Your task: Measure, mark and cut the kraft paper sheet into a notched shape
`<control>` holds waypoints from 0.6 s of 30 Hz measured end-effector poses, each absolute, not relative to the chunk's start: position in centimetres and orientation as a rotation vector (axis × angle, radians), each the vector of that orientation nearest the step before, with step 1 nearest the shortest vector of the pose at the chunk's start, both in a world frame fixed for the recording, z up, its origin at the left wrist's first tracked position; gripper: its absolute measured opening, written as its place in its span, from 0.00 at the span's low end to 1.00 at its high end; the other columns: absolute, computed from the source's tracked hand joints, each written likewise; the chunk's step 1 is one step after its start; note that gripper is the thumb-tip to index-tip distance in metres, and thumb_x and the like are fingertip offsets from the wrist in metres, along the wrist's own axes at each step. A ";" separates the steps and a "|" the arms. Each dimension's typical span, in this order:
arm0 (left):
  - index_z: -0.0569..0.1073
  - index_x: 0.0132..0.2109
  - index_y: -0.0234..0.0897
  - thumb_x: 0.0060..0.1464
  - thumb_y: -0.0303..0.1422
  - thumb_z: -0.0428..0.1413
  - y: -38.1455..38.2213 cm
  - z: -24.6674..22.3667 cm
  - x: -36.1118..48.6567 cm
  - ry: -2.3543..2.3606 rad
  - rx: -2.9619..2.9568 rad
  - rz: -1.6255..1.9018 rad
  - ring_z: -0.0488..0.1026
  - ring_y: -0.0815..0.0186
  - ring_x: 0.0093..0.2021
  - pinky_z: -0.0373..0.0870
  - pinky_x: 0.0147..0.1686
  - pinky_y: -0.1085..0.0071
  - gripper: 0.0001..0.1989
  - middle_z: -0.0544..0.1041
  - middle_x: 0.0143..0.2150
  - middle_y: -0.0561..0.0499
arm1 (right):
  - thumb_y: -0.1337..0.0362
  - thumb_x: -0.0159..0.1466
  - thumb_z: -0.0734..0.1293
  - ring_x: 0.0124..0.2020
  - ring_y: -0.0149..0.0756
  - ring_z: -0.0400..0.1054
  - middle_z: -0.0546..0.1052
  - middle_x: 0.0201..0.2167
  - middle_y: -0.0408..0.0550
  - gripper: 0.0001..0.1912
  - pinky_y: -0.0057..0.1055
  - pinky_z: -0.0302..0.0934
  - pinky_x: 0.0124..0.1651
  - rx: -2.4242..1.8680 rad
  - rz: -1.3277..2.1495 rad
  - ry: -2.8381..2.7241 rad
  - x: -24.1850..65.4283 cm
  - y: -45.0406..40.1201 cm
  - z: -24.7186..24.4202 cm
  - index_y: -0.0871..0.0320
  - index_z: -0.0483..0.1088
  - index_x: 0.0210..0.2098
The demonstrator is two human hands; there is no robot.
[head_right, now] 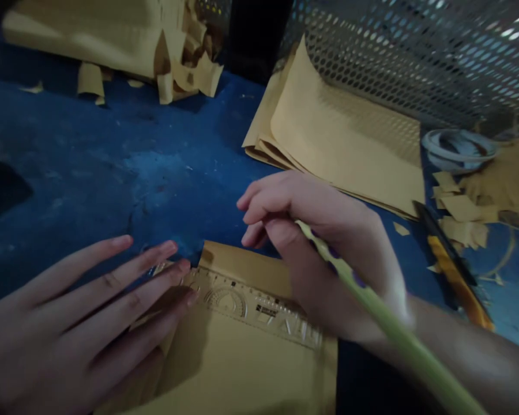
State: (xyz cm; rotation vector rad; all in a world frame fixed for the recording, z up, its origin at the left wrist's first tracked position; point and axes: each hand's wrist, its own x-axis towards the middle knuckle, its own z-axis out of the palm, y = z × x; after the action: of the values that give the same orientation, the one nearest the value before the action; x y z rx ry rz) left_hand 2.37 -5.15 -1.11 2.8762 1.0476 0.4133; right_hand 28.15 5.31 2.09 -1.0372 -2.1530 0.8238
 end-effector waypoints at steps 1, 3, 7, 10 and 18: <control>0.69 0.62 0.32 0.63 0.33 0.53 -5.3 -1.1 2.3 0.964 2.941 0.369 0.54 0.48 0.71 0.47 0.72 0.49 0.22 0.67 0.66 0.44 | 0.74 0.65 0.63 0.40 0.33 0.74 0.78 0.33 0.43 0.10 0.31 0.68 0.43 -0.998 0.757 -2.228 28.2 5.6 2.1 0.54 0.73 0.37; 0.70 0.61 0.34 0.62 0.33 0.54 -5.4 -0.9 2.0 0.808 3.041 0.312 0.56 0.49 0.70 0.50 0.72 0.50 0.22 0.69 0.65 0.46 | 0.70 0.63 0.66 0.34 0.30 0.73 0.78 0.34 0.43 0.08 0.28 0.66 0.37 -0.859 0.700 -2.407 28.5 6.3 2.3 0.57 0.73 0.42; 0.72 0.59 0.38 0.60 0.38 0.55 -5.1 -0.4 1.7 0.604 3.113 0.379 0.61 0.54 0.68 0.56 0.71 0.58 0.21 0.72 0.62 0.49 | 0.68 0.58 0.70 0.30 0.29 0.71 0.77 0.33 0.40 0.19 0.26 0.63 0.32 -0.668 0.903 -2.789 29.2 7.4 2.8 0.58 0.69 0.49; 0.72 0.59 0.38 0.61 0.44 0.53 -5.1 -0.5 1.7 0.495 3.122 0.336 0.63 0.56 0.67 0.61 0.68 0.61 0.24 0.71 0.63 0.49 | 0.76 0.56 0.67 0.26 0.25 0.69 0.76 0.28 0.33 0.27 0.24 0.61 0.31 -0.658 1.022 -2.813 29.6 8.0 2.8 0.55 0.64 0.54; 0.71 0.60 0.41 0.60 0.42 0.57 -5.0 -1.1 2.1 0.617 3.042 0.394 0.63 0.52 0.67 0.61 0.68 0.55 0.23 0.69 0.65 0.51 | 0.65 0.61 0.72 0.38 0.37 0.75 0.77 0.36 0.43 0.13 0.33 0.68 0.39 -1.012 0.577 -2.186 30.9 9.9 2.2 0.52 0.67 0.43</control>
State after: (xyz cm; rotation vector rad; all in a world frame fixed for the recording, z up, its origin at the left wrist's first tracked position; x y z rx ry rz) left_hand 2.13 -4.99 -1.10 3.0417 0.6170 0.3943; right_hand 30.93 9.93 2.24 -1.0125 -2.1863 0.5774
